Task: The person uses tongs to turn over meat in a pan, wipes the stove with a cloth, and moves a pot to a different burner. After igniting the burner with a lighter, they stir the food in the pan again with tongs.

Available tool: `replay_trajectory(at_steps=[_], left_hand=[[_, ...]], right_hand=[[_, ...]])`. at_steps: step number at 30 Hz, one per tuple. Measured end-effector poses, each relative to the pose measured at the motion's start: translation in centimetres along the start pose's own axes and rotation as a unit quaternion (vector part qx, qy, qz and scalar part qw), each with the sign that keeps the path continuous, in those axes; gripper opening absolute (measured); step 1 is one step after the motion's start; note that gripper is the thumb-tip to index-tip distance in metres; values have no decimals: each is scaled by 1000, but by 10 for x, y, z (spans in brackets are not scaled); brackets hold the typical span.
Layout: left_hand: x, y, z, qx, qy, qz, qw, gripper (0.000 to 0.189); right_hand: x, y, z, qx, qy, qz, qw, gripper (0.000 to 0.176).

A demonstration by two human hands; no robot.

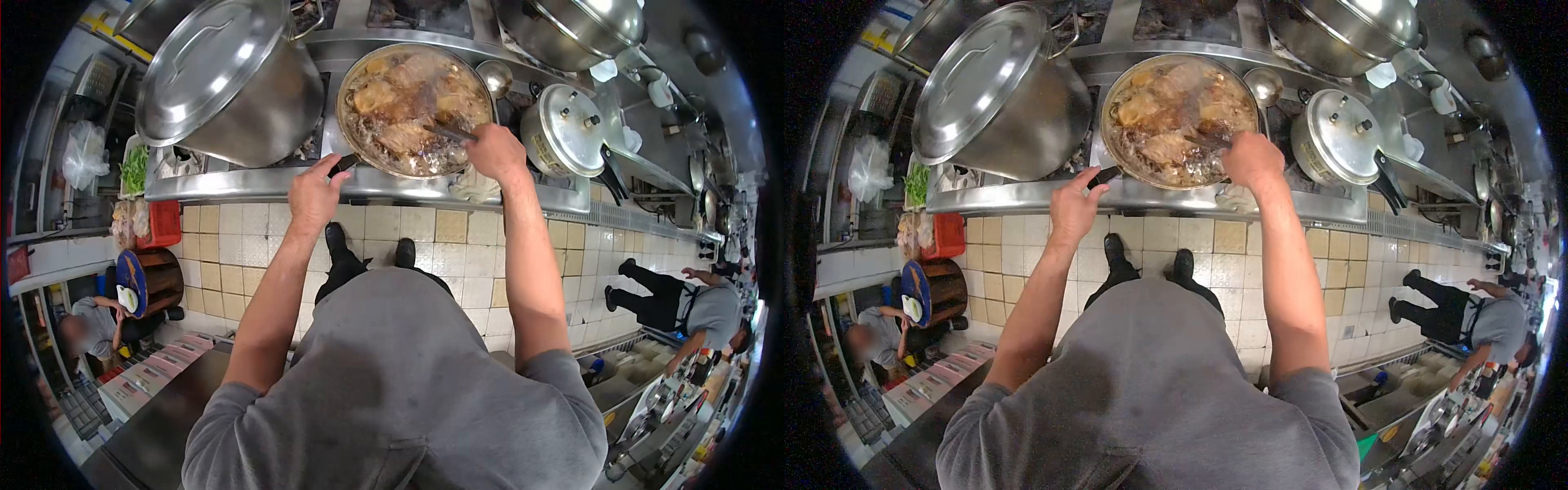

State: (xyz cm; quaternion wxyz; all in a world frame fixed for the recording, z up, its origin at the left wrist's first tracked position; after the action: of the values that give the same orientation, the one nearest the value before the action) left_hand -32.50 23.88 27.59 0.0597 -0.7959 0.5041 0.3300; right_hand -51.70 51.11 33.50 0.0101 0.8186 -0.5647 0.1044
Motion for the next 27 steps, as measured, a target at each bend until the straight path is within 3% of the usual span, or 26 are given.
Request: replay_trajectory(at_steps=[6, 19, 27], left_hand=[[0, 0, -3, -6, -10, 8, 1000, 41], [-3, 1, -3, 1, -21, -5, 1000, 40], [-5, 2, -3, 4, -7, -1, 1000, 40]], right_hand=[[21, 23, 5, 37, -6, 16, 999, 35], [3, -23, 18, -78, -11, 9, 997, 21], [-16, -53, 34, -155, 71, -22, 985, 16]])
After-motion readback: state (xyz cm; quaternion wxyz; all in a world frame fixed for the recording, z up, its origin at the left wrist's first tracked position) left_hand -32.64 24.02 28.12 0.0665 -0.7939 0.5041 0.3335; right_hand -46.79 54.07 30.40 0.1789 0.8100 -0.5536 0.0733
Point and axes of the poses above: each hand's wrist, its own y-axis towards the middle knuckle, its own z-axis out of the palm, x = y × z, the point moved 4 cm from there along y, towards the middle knuckle, and after that the axes turned 8 degrees about -x, right-handed, at the moved point
